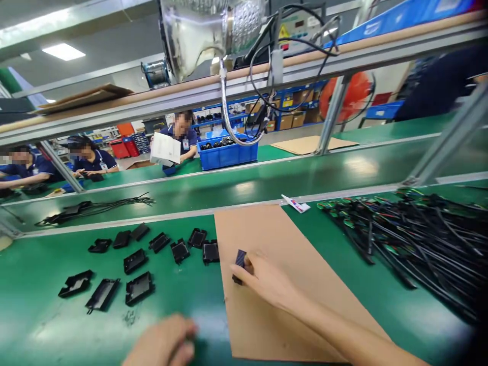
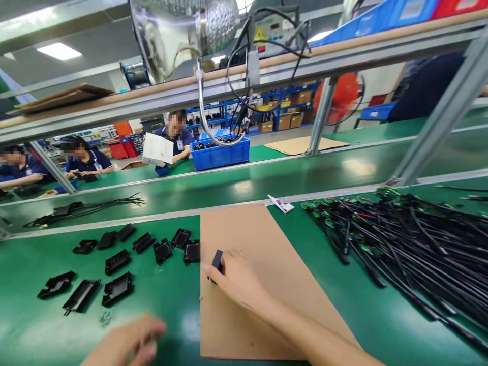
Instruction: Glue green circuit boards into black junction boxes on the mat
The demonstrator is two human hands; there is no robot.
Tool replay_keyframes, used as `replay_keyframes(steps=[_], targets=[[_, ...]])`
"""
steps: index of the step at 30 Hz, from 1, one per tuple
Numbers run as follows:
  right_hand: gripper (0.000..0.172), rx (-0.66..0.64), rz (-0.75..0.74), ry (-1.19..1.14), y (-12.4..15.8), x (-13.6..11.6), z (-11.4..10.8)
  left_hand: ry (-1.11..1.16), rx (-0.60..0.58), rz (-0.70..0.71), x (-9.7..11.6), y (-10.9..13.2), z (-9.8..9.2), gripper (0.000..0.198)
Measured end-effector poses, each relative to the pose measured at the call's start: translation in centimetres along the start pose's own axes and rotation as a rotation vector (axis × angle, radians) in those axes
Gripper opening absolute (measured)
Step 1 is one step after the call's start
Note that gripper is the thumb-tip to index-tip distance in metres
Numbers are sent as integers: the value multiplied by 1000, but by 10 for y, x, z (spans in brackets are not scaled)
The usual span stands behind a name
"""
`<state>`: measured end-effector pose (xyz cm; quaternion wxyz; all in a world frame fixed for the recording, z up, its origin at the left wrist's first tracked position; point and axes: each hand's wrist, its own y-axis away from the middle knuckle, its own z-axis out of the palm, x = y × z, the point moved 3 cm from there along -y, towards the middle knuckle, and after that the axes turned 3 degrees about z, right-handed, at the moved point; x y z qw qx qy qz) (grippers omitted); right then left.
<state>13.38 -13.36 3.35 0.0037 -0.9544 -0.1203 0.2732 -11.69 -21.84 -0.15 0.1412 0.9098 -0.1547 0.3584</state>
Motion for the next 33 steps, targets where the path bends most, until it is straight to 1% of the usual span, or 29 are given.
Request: replay_keyframes(steps=[1, 3, 4, 5, 7, 9, 12, 13, 15, 17, 18, 20, 22, 24, 27, 29, 31, 33], targets=[[27, -11, -10, 8, -14, -4, 3, -52, 79, 6, 4, -16, -13, 30], [19, -42, -53, 37, -34, -11, 12, -247, 267, -2, 7, -54, -38, 27], [19, -57, -71, 52, -40, -13, 16, -295, 311, -5, 6, -74, -47, 31], [22, -68, -86, 70, -44, -15, 20, -337, 328, 1, 4, -92, -54, 35], [27, -93, -117, 112, -48, -18, 26, -395, 308, 36, -3, -122, -62, 43], [27, -129, -151, 159, -50, -21, 31, -433, 261, 65, -13, -137, -65, 45], [17, -167, -174, 233, -58, -21, 34, -455, 194, 85, -26, -138, -68, 44], [18, -166, -169, 254, -63, -20, 35, -457, 176, 88, -28, -135, -69, 47], [26, -155, -156, 289, -75, -20, 36, -465, 149, 98, -32, -129, -72, 55], [36, -142, -159, 314, -87, -23, 39, -482, 126, 124, -34, -125, -77, 63], [37, -139, -167, 325, -93, -26, 42, -494, 113, 141, -34, -125, -80, 66], [33, -144, -185, 344, -102, -34, 46, -523, 89, 164, -36, -128, -86, 68], [22, -161, -198, 359, -107, -38, 45, -553, 71, 159, -40, -132, -92, 62], [17, -184, -224, 363, -107, -34, 35, -578, 61, 142, -42, -135, -95, 47], [17, -219, -306, 346, -89, -13, 10, -594, 71, 134, -36, -136, -95, 24], [17, -239, -380, 336, -65, 7, -5, -590, 112, 140, -23, -141, -91, 16], [18, -248, -445, 333, -39, 27, -11, -573, 162, 159, -3, -154, -81, 14], [19, -255, -490, 328, -16, 44, -9, -550, 192, 194, 22, -178, -60, 14]])
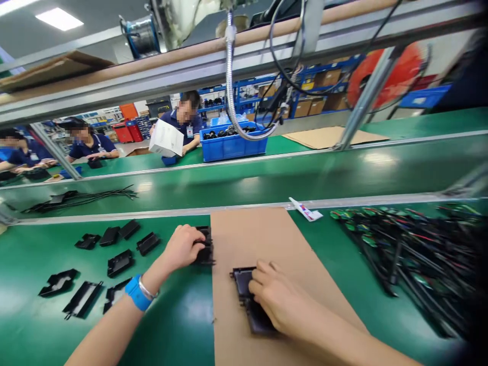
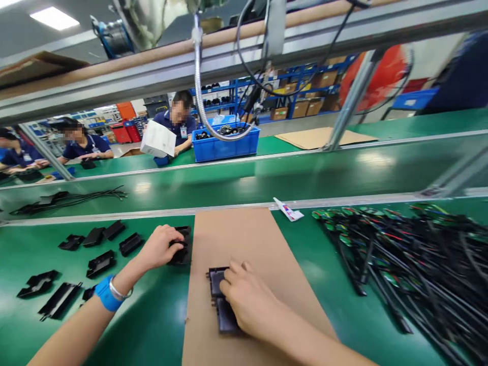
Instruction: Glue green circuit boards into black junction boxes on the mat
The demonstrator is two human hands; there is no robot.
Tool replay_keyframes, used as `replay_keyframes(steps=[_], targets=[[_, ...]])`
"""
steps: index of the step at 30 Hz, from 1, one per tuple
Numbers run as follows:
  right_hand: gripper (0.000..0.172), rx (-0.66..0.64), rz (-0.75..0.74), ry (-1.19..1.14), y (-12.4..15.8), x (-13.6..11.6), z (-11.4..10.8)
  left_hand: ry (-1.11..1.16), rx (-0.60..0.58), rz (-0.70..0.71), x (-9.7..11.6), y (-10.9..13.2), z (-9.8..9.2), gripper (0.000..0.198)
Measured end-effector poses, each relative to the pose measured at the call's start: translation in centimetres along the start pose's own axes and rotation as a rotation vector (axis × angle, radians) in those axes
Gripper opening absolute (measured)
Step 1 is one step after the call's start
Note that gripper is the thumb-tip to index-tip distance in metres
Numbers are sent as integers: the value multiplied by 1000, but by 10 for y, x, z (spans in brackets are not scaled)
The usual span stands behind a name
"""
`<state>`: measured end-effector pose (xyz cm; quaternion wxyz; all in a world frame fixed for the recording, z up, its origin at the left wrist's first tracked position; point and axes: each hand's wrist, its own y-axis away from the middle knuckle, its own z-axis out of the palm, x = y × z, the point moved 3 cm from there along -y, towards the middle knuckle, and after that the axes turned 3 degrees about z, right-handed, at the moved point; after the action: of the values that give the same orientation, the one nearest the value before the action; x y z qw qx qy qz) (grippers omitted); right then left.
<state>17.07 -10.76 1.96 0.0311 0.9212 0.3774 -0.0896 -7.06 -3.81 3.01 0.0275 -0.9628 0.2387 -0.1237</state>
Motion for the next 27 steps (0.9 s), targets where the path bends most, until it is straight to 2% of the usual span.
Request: replay_keyframes(steps=[3, 6, 8, 9, 11, 13, 17, 19, 20, 21, 23, 25, 27], targets=[[22, 26, 0, -23, 22, 5, 16, 38, 8, 68, 52, -43, 29, 16], [20, 110, 10, -88, 27, 15, 21, 69, -10, 130, 98, -69, 59, 20], [11, 163, -1, -151, 26, 22, 18, 84, -13, 150, 114, -72, 67, 22], [9, 169, -7, -183, 25, 26, 17, 88, -11, 146, 114, -70, 67, 24], [25, 136, -8, -233, 21, 34, 17, 74, -1, 93, 97, -58, 57, 29], [38, 73, -8, -265, 15, 41, 19, 21, 21, -35, 60, -37, 37, 30], [36, -12, -3, -308, 7, 51, 22, -163, 82, -436, -30, 38, -14, 27], [35, -12, -3, -302, 9, 51, 21, -226, 74, -589, -60, 72, -30, 28], [36, -8, -9, -294, 11, 50, 19, -234, 54, -620, -69, 83, -34, 26], [39, -7, -18, -287, 13, 48, 18, -233, 37, -621, -73, 87, -34, 24], [46, -11, -37, -287, 17, 45, 16, -209, 29, -567, -71, 75, -30, 23], [52, -3, -51, -287, 20, 44, 16, -154, 46, -449, -51, 40, -18, 23], [54, 22, -58, -274, 22, 43, 17, -76, 67, -305, -16, -8, -1, 24]])
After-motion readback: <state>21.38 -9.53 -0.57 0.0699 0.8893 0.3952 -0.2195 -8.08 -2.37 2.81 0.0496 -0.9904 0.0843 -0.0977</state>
